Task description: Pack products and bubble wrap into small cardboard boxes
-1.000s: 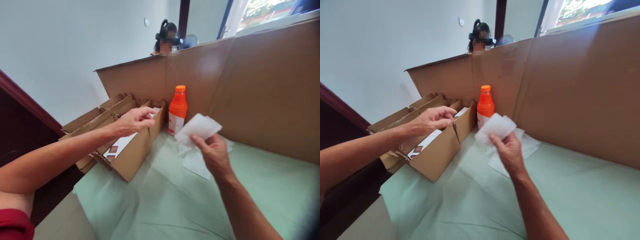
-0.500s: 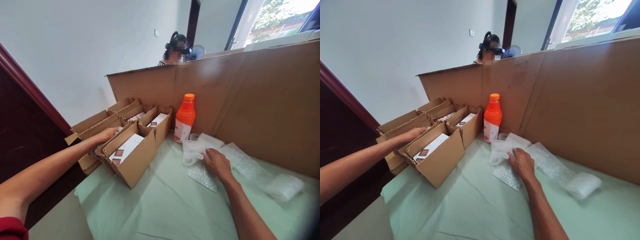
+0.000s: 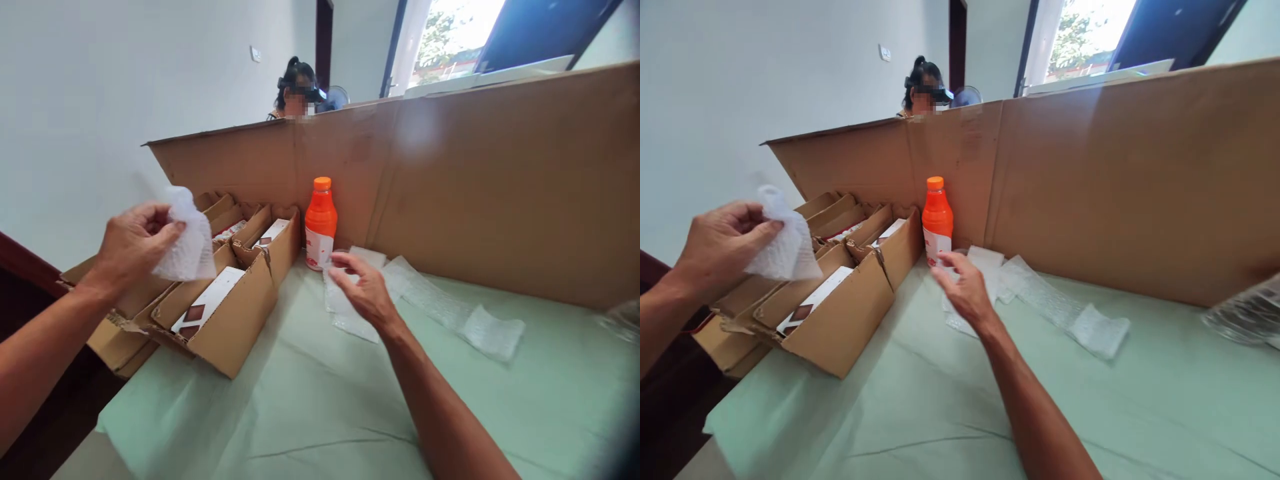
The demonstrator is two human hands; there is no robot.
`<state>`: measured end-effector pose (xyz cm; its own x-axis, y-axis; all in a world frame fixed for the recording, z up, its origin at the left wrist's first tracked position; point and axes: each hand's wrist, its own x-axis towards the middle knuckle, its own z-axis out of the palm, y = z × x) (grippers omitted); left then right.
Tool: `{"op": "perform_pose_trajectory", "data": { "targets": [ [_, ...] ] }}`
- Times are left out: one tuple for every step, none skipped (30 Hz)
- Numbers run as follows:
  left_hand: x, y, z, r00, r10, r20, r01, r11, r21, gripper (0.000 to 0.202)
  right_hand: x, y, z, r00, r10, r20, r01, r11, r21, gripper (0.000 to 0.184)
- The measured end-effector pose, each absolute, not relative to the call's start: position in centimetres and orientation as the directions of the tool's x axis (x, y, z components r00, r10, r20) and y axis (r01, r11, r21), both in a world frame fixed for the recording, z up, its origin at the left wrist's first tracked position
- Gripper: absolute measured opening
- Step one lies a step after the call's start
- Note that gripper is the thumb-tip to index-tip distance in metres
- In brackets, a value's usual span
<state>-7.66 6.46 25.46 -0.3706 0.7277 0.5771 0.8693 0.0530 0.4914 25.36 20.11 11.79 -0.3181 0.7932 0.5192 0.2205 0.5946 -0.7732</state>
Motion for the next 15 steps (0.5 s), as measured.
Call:
{"op": "perform_pose_trajectory", "data": {
  "targets": [
    [-5.1, 6.5, 25.6, -0.293, 0.736, 0.61, 0.885, -0.032, 0.464, 0.027, 24.4, 18.0, 13.0, -0.384, 0.763, 0.519, 0.088, 0.59, -0.803, 0.042],
    [-2.5, 6.7, 25.4, -0.208, 0.762, 0.614, 0.893, -0.108, 0.437, 0.025, 23.6, 16.1, 14.0, -0.436, 0.731, 0.526, -0.035, 0.57, -0.821, 0.055],
    [0.1, 7.1, 25.0, -0.128, 0.789, 0.601, 0.887, -0.18, 0.424, 0.023, 23.1, 14.5, 14.6, -0.472, 0.704, 0.53, -0.126, 0.542, -0.831, 0.065],
    [2.6, 7.5, 24.5, -0.041, 0.825, 0.563, 0.851, -0.267, 0.453, 0.022, 22.8, 13.4, 15.0, -0.481, 0.697, 0.531, -0.189, 0.51, -0.839, 0.071],
    [4.6, 8.0, 23.9, 0.031, 0.863, 0.504, 0.777, -0.338, 0.531, 0.024, 22.7, 12.9, 15.0, -0.459, 0.716, 0.526, -0.219, 0.483, -0.848, 0.07],
    [6.2, 8.5, 23.4, 0.086, 0.882, 0.463, 0.683, -0.391, 0.618, 0.03, 23.0, 13.1, 14.8, -0.408, 0.756, 0.512, -0.221, 0.462, -0.859, 0.064],
    [7.1, 9.0, 22.9, 0.123, 0.893, 0.432, 0.607, -0.412, 0.679, 0.035, 23.5, 13.8, 14.3, -0.334, 0.806, 0.489, -0.203, 0.445, -0.872, 0.056],
    [7.4, 9.4, 22.7, 0.129, 0.899, 0.419, 0.557, -0.415, 0.719, 0.039, 24.3, 15.2, 13.7, -0.249, 0.851, 0.462, -0.176, 0.43, -0.886, 0.049],
    [7.1, 9.7, 22.6, 0.108, 0.899, 0.424, 0.545, -0.41, 0.731, 0.041, 25.2, 16.9, 13.1, -0.162, 0.886, 0.434, -0.137, 0.416, -0.899, 0.046],
    [6.2, 9.8, 22.7, 0.062, 0.895, 0.441, 0.569, -0.395, 0.721, 0.039, 26.3, 18.9, 12.5, -0.089, 0.906, 0.414, -0.089, 0.407, -0.909, 0.049],
    [4.7, 9.9, 22.9, 0.0, 0.886, 0.464, 0.617, -0.365, 0.697, 0.037, 27.6, 21.0, 11.9, -0.042, 0.917, 0.396, -0.041, 0.394, -0.918, 0.055],
    [2.8, 9.8, 23.2, -0.072, 0.868, 0.491, 0.676, -0.319, 0.664, 0.034, 29.0, 22.9, 11.3, 0.016, 0.925, 0.379, 0.051, 0.377, -0.925, 0.061],
    [0.5, 9.6, 23.6, -0.146, 0.846, 0.512, 0.735, -0.254, 0.629, 0.032, 30.5, 24.7, 10.8, 0.082, 0.933, 0.351, 0.187, 0.332, -0.925, 0.068],
    [-2.1, 9.4, 24.0, -0.221, 0.825, 0.521, 0.786, -0.165, 0.595, 0.032, 32.4, 26.2, 10.2, 0.163, 0.933, 0.321, 0.309, 0.261, -0.915, 0.076],
    [-4.8, 9.2, 24.4, -0.297, 0.793, 0.532, 0.826, -0.066, 0.56, 0.033, 34.4, 27.4, 9.6, 0.273, 0.91, 0.313, 0.417, 0.181, -0.891, 0.083]
  ]
}}
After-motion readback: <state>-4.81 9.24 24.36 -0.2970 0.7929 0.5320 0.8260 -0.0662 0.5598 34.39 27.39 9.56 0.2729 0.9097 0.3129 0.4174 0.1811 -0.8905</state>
